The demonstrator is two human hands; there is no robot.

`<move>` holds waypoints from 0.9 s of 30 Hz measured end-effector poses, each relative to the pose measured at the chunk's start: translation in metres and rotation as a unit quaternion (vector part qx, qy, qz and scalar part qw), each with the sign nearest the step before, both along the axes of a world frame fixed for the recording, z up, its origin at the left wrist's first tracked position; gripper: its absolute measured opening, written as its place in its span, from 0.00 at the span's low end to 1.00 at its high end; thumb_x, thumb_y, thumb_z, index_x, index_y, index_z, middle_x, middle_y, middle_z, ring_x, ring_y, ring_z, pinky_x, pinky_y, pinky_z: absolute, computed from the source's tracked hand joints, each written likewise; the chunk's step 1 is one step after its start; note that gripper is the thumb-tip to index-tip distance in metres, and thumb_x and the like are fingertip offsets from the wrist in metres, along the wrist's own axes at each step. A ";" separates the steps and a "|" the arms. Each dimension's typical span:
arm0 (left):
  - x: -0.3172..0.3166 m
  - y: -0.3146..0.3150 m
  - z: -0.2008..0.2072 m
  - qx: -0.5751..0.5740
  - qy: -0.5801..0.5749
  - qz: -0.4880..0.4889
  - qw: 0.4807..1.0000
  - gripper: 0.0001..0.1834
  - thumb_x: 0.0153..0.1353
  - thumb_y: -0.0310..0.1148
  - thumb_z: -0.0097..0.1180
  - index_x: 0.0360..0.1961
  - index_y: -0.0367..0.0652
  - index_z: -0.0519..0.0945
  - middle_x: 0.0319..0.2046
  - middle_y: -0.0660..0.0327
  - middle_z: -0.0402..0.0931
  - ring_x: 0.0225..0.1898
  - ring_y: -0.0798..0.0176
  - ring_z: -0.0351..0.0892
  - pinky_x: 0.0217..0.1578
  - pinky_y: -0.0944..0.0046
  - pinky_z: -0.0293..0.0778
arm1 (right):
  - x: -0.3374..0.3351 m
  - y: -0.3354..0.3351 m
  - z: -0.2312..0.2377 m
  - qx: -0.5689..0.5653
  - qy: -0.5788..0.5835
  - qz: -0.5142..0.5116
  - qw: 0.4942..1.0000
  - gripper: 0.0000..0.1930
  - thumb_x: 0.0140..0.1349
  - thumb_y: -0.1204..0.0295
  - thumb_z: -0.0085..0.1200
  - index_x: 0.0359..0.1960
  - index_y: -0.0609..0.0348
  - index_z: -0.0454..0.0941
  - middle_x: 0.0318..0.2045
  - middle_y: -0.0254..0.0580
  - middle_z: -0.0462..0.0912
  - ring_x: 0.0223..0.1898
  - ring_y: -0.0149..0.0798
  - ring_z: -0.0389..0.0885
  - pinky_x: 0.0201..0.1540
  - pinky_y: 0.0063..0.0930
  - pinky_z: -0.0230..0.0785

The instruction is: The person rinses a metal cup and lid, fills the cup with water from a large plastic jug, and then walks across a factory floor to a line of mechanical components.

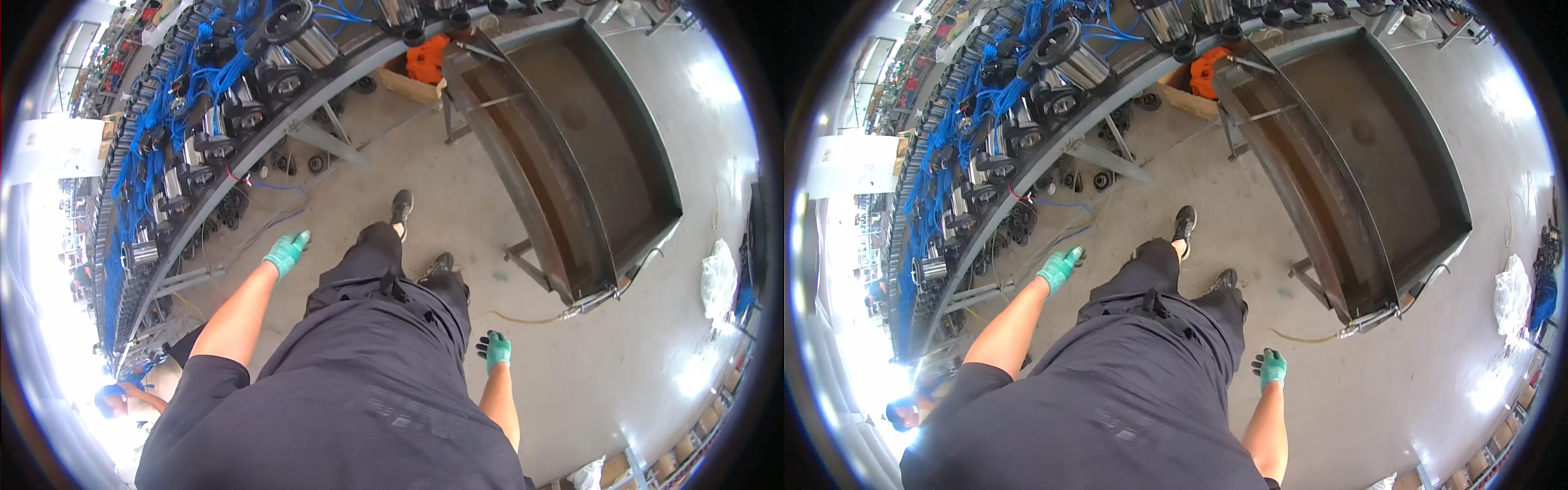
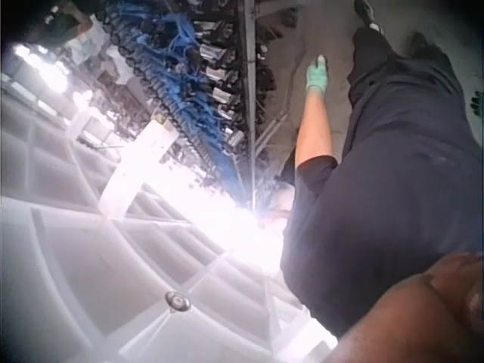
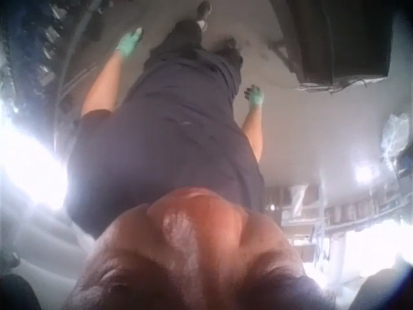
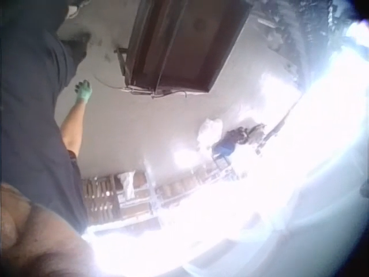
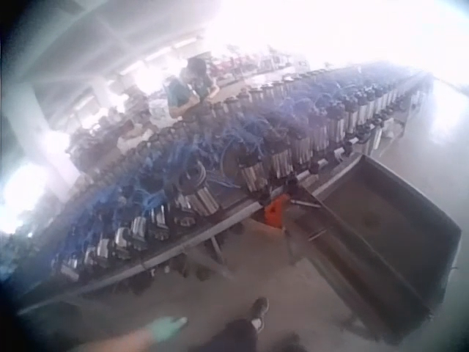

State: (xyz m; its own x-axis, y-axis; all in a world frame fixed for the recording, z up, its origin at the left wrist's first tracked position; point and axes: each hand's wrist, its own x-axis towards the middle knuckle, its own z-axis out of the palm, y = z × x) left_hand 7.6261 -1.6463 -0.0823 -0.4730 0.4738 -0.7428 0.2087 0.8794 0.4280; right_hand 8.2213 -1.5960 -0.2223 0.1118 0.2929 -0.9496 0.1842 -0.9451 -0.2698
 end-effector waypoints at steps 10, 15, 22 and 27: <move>-0.003 0.288 0.077 0.495 0.012 -0.019 0.868 0.24 0.72 0.35 0.51 0.65 0.35 0.68 0.58 0.54 0.75 0.58 0.65 0.75 0.59 0.66 0.69 | -0.040 0.039 0.048 0.013 -0.071 -0.063 0.995 0.14 0.69 0.66 0.46 0.52 0.58 0.74 0.35 0.46 0.84 0.25 0.43 0.84 0.22 0.37 0.75; -0.034 0.446 0.145 0.645 0.058 0.128 0.751 0.21 0.70 0.35 0.52 0.60 0.35 0.72 0.55 0.55 0.76 0.57 0.65 0.73 0.60 0.65 0.66 | -0.099 0.072 0.105 0.046 -0.111 -0.085 0.989 0.14 0.70 0.65 0.47 0.52 0.59 0.75 0.35 0.45 0.84 0.25 0.41 0.84 0.22 0.35 0.75; -0.082 0.564 0.160 0.519 0.073 0.127 0.842 0.17 0.68 0.42 0.51 0.45 0.36 0.75 0.31 0.52 0.79 0.32 0.48 0.78 0.41 0.51 0.73 | -0.158 0.103 0.162 0.128 -0.138 -0.051 0.981 0.15 0.72 0.67 0.46 0.53 0.61 0.76 0.35 0.45 0.84 0.25 0.38 0.84 0.22 0.30 0.74; -0.101 0.597 0.141 0.499 0.081 0.146 0.850 0.27 0.70 0.51 0.47 0.32 0.37 0.83 0.31 0.50 0.84 0.34 0.55 0.81 0.41 0.55 0.73 | -0.177 0.092 0.174 0.092 -0.178 -0.018 0.979 0.14 0.70 0.69 0.48 0.52 0.63 0.78 0.35 0.46 0.86 0.27 0.38 0.83 0.27 0.31 0.74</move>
